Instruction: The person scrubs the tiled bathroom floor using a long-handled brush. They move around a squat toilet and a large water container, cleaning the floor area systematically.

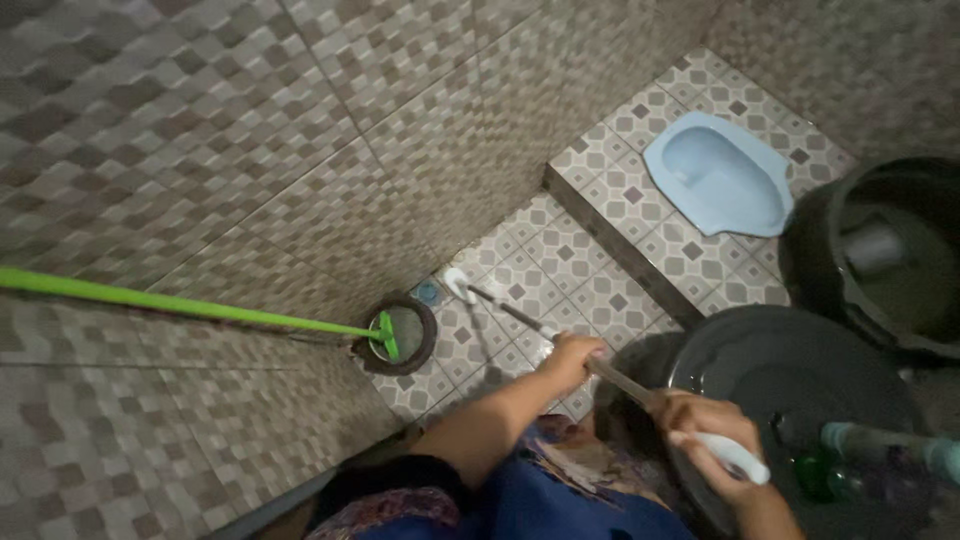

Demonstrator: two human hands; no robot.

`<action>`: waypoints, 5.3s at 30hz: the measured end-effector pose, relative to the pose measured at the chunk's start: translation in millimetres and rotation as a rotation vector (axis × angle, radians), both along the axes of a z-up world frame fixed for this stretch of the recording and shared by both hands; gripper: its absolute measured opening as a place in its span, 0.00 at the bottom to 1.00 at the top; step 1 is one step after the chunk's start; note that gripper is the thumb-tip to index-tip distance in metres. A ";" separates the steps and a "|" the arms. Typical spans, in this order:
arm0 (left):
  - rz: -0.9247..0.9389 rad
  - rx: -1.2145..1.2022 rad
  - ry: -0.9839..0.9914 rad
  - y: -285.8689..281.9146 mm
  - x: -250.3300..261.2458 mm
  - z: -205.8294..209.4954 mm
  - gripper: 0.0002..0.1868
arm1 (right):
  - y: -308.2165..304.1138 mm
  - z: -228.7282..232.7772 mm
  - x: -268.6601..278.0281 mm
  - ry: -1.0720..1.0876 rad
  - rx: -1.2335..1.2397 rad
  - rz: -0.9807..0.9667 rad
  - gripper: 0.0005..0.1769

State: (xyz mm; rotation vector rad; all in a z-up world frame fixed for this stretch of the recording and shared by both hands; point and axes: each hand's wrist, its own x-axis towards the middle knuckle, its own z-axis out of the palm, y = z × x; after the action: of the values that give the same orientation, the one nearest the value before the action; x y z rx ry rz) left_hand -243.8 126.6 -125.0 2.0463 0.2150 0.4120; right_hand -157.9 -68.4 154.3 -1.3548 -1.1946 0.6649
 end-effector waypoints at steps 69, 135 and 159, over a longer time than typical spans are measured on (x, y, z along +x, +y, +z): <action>0.074 0.101 0.074 -223.3 -43.8 8.5 0.21 | -186.4 10.1 -45.5 0.055 0.249 -0.033 0.13; 0.467 -0.181 -0.006 -320.2 -160.8 84.9 0.16 | -227.5 63.2 -51.9 0.034 -0.173 0.527 0.19; 0.024 -0.337 0.120 -322.0 -82.9 75.8 0.35 | -272.3 76.9 -31.7 -0.137 -0.249 0.376 0.19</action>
State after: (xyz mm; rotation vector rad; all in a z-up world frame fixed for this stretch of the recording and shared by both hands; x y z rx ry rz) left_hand -326.7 -195.4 -49.1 1.7384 0.3574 0.2485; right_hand -189.7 -340.7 231.3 -1.4093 -1.5363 1.0282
